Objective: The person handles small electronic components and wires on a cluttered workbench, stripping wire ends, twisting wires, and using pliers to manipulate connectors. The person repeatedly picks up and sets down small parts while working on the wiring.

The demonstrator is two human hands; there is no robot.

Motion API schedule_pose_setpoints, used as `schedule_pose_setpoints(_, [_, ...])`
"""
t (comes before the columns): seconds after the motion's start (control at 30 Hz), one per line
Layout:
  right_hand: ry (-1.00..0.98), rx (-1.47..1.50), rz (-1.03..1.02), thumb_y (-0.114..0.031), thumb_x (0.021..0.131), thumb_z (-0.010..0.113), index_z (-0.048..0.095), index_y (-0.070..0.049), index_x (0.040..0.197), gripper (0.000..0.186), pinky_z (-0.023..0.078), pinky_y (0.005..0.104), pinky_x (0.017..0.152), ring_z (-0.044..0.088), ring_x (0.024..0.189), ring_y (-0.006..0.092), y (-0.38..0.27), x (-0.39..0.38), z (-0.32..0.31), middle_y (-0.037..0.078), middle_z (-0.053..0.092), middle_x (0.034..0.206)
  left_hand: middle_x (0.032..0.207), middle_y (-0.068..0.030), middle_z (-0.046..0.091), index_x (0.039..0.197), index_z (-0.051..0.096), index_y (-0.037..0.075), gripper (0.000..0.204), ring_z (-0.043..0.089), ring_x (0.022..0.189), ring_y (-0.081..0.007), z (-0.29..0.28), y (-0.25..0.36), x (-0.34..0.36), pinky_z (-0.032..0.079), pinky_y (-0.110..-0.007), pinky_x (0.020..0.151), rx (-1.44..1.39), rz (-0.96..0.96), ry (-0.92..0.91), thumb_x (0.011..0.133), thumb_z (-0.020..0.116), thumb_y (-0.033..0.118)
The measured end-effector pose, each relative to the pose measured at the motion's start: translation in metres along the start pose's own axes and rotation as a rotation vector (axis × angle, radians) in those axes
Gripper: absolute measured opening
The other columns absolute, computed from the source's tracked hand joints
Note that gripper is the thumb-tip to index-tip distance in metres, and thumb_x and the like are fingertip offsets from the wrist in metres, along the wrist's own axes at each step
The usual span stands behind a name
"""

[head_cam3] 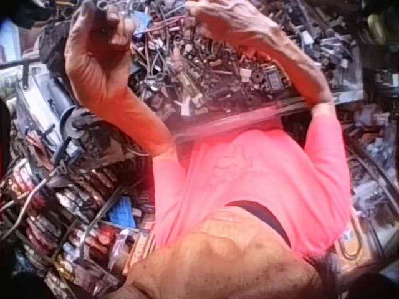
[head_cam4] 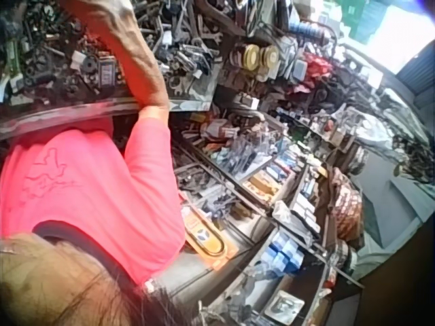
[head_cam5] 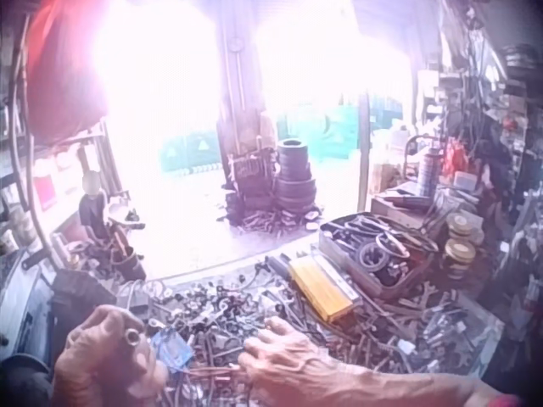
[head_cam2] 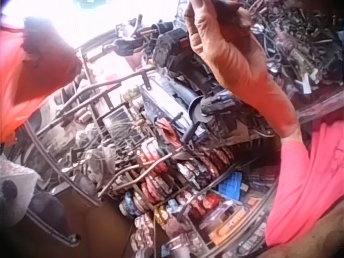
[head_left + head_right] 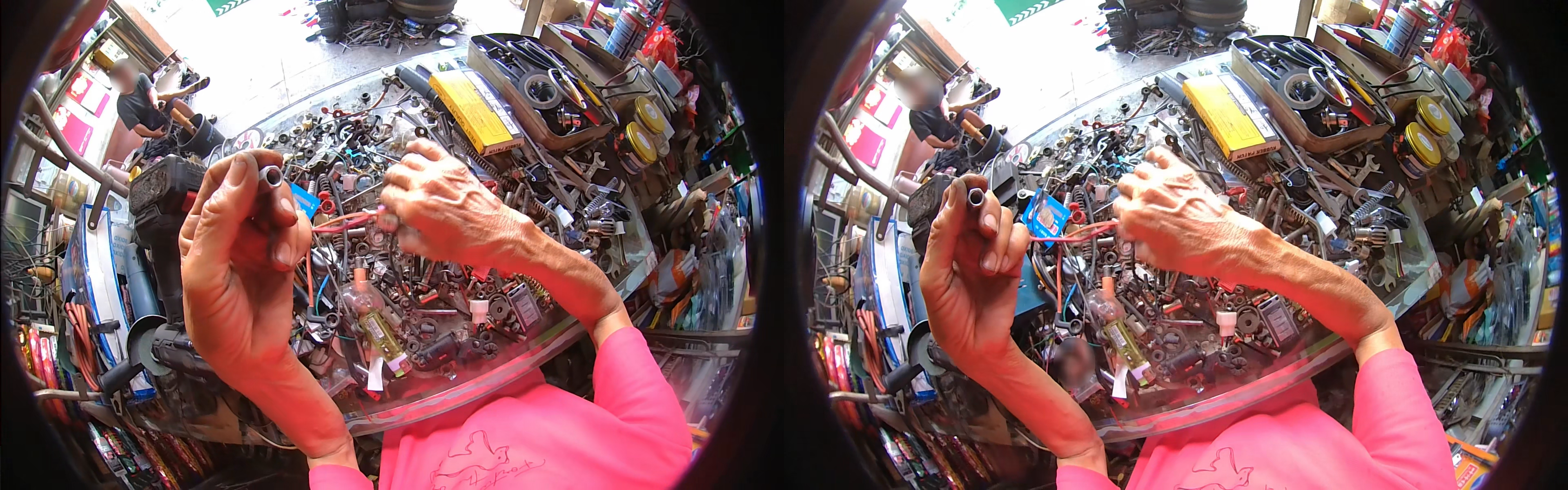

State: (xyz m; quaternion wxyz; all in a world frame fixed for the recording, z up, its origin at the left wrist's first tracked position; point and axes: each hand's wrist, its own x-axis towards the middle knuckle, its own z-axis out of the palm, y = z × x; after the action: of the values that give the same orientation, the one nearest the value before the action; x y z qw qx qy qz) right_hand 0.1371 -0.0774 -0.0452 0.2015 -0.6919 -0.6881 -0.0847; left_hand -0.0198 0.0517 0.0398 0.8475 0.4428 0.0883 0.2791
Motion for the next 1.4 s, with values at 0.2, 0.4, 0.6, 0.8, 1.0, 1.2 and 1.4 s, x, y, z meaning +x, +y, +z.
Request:
schedule_pose_setpoints(0.2, [0.015, -0.062, 0.003, -0.009, 0.075, 0.058, 0.062, -0.002, 0.078, 0.009, 0.041, 0.0396, 0.086, 0.059, 0.091, 0.0265, -0.01, 0.001, 0.0, 0.015, 0.06, 0.088, 0.069, -0.0098, 0.056, 0.101, 0.059, -0.006, 0.024, 0.045, 0.052, -0.0113, 0.002, 0.001, -0.001, 0.037, -0.023, 0.049, -0.004, -0.009, 0.003, 0.094, 0.054, 0.016])
schedule_pose_setpoints(0.4, [-0.291, 0.108, -0.049, -0.012, 0.073, 0.059, 0.058, -0.003, 0.083, 0.014, 0.044, 0.0386, 0.068, 0.059, 0.076, 0.0251, -0.051, -0.023, 0.005, 0.009, 0.057, 0.075, 0.072, -0.0083, 0.06, 0.098, 0.06, -0.005, 0.02, 0.053, 0.057, -0.01, 0.001, -0.001, -0.001, 0.039, -0.022, 0.047, 0.018, -0.016, -0.014, 0.092, 0.057, 0.014])
schedule_pose_setpoints(0.6, [-0.266, 0.362, -0.092, -0.011, 0.077, 0.056, 0.045, 0.007, 0.102, 0.032, 0.046, 0.0379, 0.069, 0.058, 0.074, 0.0315, -0.077, -0.024, 0.015, 0.014, 0.056, 0.08, 0.07, -0.0075, 0.059, 0.098, 0.06, -0.004, 0.02, 0.053, 0.06, -0.0089, 0.007, -0.003, 0.001, 0.039, -0.022, 0.048, 0.032, -0.006, 0.018, 0.092, 0.057, 0.014])
schedule_pose_setpoints(0.8, [-0.219, 0.526, -0.076, -0.012, 0.072, 0.063, 0.038, 0.015, 0.123, 0.064, 0.047, 0.0392, 0.074, 0.056, 0.087, 0.033, -0.103, -0.032, 0.027, 0.02, 0.051, 0.097, 0.07, -0.0076, 0.059, 0.097, 0.061, -0.004, 0.021, 0.05, 0.052, -0.0086, 0.007, -0.006, 0.003, 0.04, -0.02, 0.048, 0.071, -0.002, 0.043, 0.092, 0.057, 0.016])
schedule_pose_setpoints(1.0, [-0.396, 0.597, -0.149, -0.011, 0.076, 0.059, 0.048, 0.006, 0.106, 0.037, 0.048, 0.0395, 0.074, 0.058, 0.092, 0.0331, -0.074, -0.02, 0.006, 0.018, 0.056, 0.095, 0.072, -0.0096, 0.06, 0.099, 0.061, -0.004, 0.021, 0.051, 0.054, -0.0097, 0.006, -0.005, 0.0, 0.038, -0.021, 0.048, 0.035, -0.008, 0.028, 0.092, 0.057, 0.015])
schedule_pose_setpoints(1.2, [-0.475, 0.294, -0.029, -0.01, 0.074, 0.06, 0.06, -0.004, 0.084, 0.013, 0.046, 0.0398, 0.075, 0.057, 0.09, 0.0287, -0.04, -0.025, -0.01, 0.011, 0.057, 0.088, 0.074, -0.0075, 0.052, 0.111, 0.052, -0.006, 0.027, 0.04, 0.056, -0.0095, 0.009, 0.001, -0.005, 0.032, -0.023, 0.052, 0.062, -0.012, 0.014, 0.098, 0.044, 0.017])
schedule_pose_setpoints(1.4, [-0.292, 0.199, -0.069, -0.011, 0.075, 0.059, 0.06, -0.006, 0.078, 0.007, 0.047, 0.0389, 0.073, 0.058, 0.084, 0.0266, -0.037, -0.029, -0.005, 0.01, 0.055, 0.08, 0.075, -0.0077, 0.053, 0.111, 0.053, -0.005, 0.027, 0.04, 0.055, -0.0094, 0.008, 0.003, -0.008, 0.033, -0.023, 0.054, 0.064, -0.027, -0.009, 0.098, 0.045, 0.018])
